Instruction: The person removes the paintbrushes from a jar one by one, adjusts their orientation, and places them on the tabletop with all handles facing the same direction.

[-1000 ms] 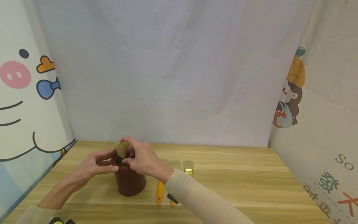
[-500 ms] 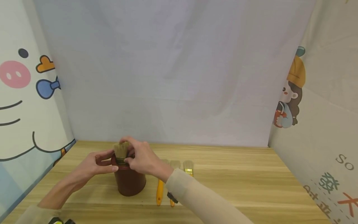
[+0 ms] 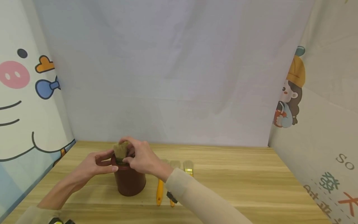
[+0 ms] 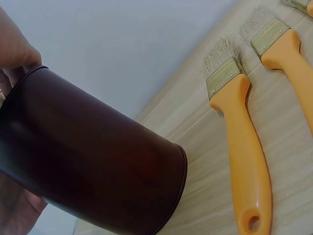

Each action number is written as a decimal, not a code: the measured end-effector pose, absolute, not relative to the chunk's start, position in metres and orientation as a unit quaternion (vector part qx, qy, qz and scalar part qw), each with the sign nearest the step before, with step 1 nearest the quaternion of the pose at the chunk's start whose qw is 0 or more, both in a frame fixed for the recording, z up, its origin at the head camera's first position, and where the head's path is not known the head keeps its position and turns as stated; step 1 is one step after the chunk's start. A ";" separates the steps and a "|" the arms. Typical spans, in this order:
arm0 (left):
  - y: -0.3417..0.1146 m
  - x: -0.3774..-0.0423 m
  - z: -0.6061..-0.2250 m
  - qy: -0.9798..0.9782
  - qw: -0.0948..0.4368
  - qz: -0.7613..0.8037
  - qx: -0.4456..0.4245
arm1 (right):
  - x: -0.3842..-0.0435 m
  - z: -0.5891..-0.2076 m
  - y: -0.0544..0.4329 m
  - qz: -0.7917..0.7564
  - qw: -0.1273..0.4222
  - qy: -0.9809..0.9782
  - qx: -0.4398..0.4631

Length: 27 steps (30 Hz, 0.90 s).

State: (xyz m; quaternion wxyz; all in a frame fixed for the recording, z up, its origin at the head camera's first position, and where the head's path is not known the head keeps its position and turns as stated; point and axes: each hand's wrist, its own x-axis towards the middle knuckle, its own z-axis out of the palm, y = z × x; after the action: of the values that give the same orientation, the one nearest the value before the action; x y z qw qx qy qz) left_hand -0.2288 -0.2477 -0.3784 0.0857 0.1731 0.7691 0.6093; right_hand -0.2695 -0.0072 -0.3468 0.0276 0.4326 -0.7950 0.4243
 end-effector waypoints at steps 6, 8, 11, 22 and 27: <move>-0.248 -0.229 -0.378 0.771 0.087 0.607 0.171 | -0.268 -0.342 -0.005 0.443 0.029 -0.790 0.424; -0.248 -0.229 -0.378 0.772 0.086 0.606 0.170 | -0.268 -0.339 -0.004 0.453 0.032 -0.784 0.424; -0.248 -0.229 -0.378 0.774 0.085 0.605 0.168 | -0.269 -0.335 -0.003 0.468 0.040 -0.772 0.428; -0.246 -0.230 -0.376 0.780 0.082 0.599 0.163 | -0.274 -0.312 0.005 0.504 0.077 -0.746 0.429; -0.245 -0.230 -0.377 0.779 0.079 0.601 0.162 | -0.276 -0.303 0.010 0.499 0.093 -0.743 0.436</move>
State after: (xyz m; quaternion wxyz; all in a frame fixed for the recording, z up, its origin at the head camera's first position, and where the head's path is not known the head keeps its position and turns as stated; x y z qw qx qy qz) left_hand -0.2302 -0.2454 -0.3767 0.0786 0.1623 0.7787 0.6009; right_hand -0.2759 0.0098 -0.3025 0.0926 0.4359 -0.7432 0.4991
